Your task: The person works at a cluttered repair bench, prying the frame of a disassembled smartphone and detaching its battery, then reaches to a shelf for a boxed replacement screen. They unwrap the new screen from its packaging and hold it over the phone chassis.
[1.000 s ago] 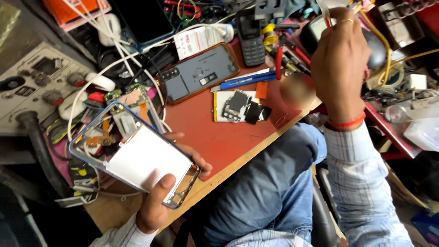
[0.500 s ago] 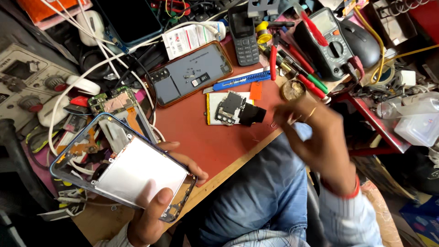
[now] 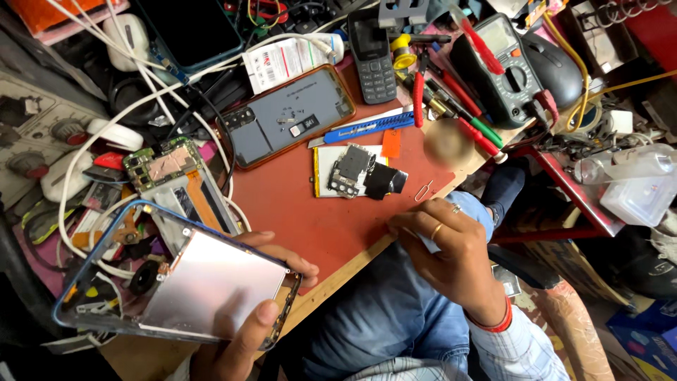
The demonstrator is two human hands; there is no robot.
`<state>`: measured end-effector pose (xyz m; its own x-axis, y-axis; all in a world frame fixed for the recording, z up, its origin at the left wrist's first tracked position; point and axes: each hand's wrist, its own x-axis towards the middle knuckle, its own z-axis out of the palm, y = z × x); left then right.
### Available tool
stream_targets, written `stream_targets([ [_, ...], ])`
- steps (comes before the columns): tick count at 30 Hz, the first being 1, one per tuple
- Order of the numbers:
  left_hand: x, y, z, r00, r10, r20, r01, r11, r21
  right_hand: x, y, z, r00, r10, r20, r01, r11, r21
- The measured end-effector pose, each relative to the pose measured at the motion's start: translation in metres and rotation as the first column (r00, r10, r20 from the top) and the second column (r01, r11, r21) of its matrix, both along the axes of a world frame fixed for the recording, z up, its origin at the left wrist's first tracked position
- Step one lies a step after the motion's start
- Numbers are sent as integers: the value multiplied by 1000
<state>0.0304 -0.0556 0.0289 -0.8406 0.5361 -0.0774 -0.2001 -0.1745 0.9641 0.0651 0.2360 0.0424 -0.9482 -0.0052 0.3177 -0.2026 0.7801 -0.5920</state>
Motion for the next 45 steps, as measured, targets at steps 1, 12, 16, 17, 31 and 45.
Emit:
stream_targets([
  [1,1,0,1,1000,5,-5,-5,999,-38,0,1,1,1000,-25,13,25,1000,-9],
  [12,-17,6,5,929,-115,-350,16,962,-274,-49,47,24,979,-179,-93,195,959,204],
  [16,-19,10,7,947,-135,-293,49,958,-283,-70,47,15,992,-121,-22,121,932,342],
  [17,-17,12,8,955,-117,-271,40,961,-274,-72,46,14,992,-124,-24,125,934,334],
  [31,-16,15,-10,996,68,51,-67,998,-24,-21,-20,28,994,85,70,-62,957,-284],
  [45,-17,21,17,991,-131,22,133,982,-136,5,-26,-16,862,289,416,101,706,-701],
])
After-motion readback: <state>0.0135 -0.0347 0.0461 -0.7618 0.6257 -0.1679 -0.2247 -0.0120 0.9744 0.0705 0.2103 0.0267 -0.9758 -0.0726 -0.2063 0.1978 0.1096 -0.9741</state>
